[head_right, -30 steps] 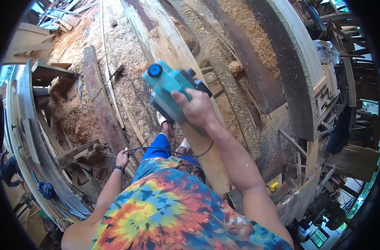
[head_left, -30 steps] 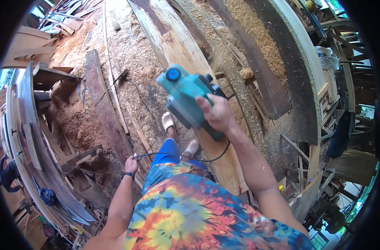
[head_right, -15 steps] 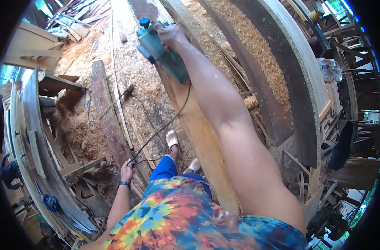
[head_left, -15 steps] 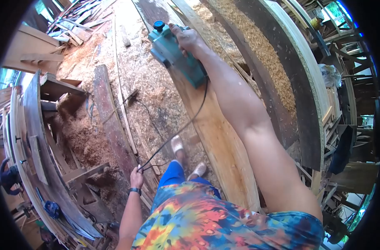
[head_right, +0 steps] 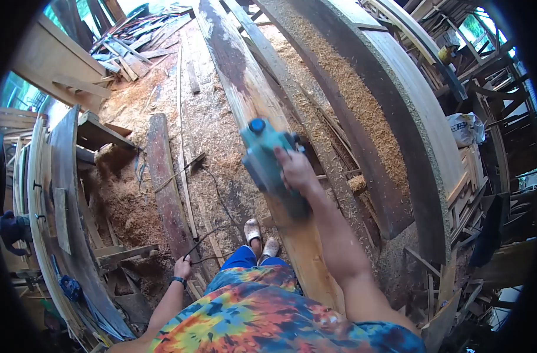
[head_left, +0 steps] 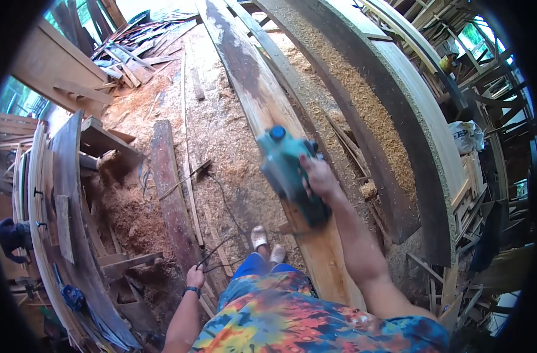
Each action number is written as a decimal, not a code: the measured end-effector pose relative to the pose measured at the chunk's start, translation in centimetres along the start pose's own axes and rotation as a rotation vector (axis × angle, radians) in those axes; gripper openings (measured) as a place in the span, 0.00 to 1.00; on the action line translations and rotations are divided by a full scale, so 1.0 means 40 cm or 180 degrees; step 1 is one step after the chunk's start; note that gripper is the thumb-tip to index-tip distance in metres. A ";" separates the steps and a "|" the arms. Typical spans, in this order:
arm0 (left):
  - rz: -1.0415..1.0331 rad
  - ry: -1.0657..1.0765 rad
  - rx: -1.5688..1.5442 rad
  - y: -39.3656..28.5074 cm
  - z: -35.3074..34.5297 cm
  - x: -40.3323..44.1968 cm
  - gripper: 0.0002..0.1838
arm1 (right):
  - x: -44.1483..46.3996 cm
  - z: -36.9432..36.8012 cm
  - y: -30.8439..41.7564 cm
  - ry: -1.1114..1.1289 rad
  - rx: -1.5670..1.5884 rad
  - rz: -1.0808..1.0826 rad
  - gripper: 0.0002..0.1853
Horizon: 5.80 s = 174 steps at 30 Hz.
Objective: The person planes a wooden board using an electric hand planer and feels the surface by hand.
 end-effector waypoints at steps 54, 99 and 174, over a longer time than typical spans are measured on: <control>-0.0022 0.0288 -0.0200 -0.092 0.122 0.481 0.26 | 0.216 -0.022 0.211 0.0124 -0.0185 0.0001 0.32; 0.0114 0.0124 -0.1110 -0.243 0.088 0.450 0.24 | 0.746 -0.139 0.566 0.0289 -0.0191 0.0337 0.36; -0.0923 0.0880 0.0391 -0.302 -0.005 0.346 0.23 | -0.410 0.153 -0.241 -0.0184 0.0053 -0.0571 0.40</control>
Point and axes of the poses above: each hand's wrist, its own x-axis towards the middle knuckle, its own z-axis out of the back of the hand, y = z × x, the point moved 1 cm from there along x, towards the middle knuckle, and after that the axes turned 13 degrees about -z, right-handed, at the moved point
